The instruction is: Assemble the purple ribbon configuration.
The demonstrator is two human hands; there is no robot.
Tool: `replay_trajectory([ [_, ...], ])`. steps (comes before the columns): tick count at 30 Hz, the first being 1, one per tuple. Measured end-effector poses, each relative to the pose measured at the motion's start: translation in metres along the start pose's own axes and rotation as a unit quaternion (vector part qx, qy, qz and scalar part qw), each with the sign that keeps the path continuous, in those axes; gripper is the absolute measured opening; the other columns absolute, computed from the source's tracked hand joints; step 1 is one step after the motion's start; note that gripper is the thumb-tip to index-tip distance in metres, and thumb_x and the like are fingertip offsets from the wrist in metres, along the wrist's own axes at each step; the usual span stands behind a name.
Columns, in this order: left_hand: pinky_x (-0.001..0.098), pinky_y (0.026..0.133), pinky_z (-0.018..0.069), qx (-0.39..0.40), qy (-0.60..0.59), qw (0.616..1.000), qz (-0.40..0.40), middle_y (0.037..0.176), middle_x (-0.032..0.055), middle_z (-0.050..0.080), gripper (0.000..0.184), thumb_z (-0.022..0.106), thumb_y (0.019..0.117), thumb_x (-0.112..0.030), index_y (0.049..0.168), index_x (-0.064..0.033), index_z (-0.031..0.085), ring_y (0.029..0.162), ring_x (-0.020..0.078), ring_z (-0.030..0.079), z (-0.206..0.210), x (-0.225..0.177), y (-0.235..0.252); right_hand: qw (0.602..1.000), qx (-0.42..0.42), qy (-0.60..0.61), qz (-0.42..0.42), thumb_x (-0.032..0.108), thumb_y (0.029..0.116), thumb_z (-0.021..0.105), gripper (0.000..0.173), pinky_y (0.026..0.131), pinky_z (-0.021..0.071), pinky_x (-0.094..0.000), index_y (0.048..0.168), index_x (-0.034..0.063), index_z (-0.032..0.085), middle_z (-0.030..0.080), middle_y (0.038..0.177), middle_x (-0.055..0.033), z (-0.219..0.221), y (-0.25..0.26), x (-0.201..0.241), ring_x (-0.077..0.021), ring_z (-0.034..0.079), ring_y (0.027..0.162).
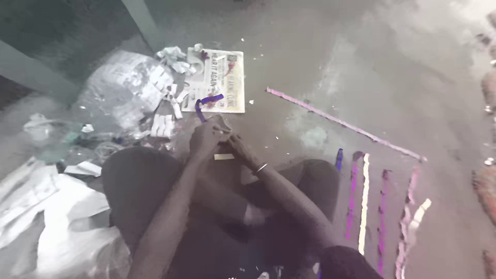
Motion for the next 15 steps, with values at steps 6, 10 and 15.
replay_trajectory([
  [6,0.0466,0.078,0.0568,0.107,-0.188,0.976,0.025,0.103,0.0193,0.067,0.033,0.053,0.1084,-0.027,0.12,0.0016,0.063,0.082,0.0268,0.067,0.029,-0.024,-0.037,0.894,-0.187,0.391,0.116,0.003,0.1048,0.05,0.029,0.082,0.0517,-0.0296,0.122,-0.0187,0.057,0.065,0.103,-0.025,-0.058,-0.043,-0.015,-0.0191,0.062,0.088],
  [10,0.0407,0.08,0.061,0.181,-0.294,0.937,0.06,0.11,0.0136,0.071,0.037,0.05,0.1091,-0.031,0.128,-0.0019,0.064,0.092,0.0208,0.071,0.066,-0.046,-0.037,0.832,-0.125,0.5,0.204,0.035,0.1097,0.047,0.038,0.075,0.0566,-0.0289,0.128,0.0046,0.06,0.069,0.104,-0.009,-0.075,-0.103,-0.016,-0.0098,0.066,0.083],
  [15,0.0299,0.074,0.0594,0.126,-0.365,0.919,0.083,0.101,0.0077,0.071,0.028,0.05,0.1091,-0.022,0.12,-0.0014,0.065,0.082,0.0124,0.069,0.05,-0.07,-0.046,0.839,-0.163,0.503,0.127,0.025,0.1086,0.05,0.027,0.068,0.0548,-0.0224,0.111,0.0024,0.064,0.067,0.085,-0.0032,-0.102,-0.112,-0.013,-0.0052,0.062,0.071],
])
Point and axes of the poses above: each hand's wrist, its own y-axis towards the middle knuckle, its own z-axis out of the palm, x = y × z, the point moved 10 cm from there along y, towards the middle knuckle
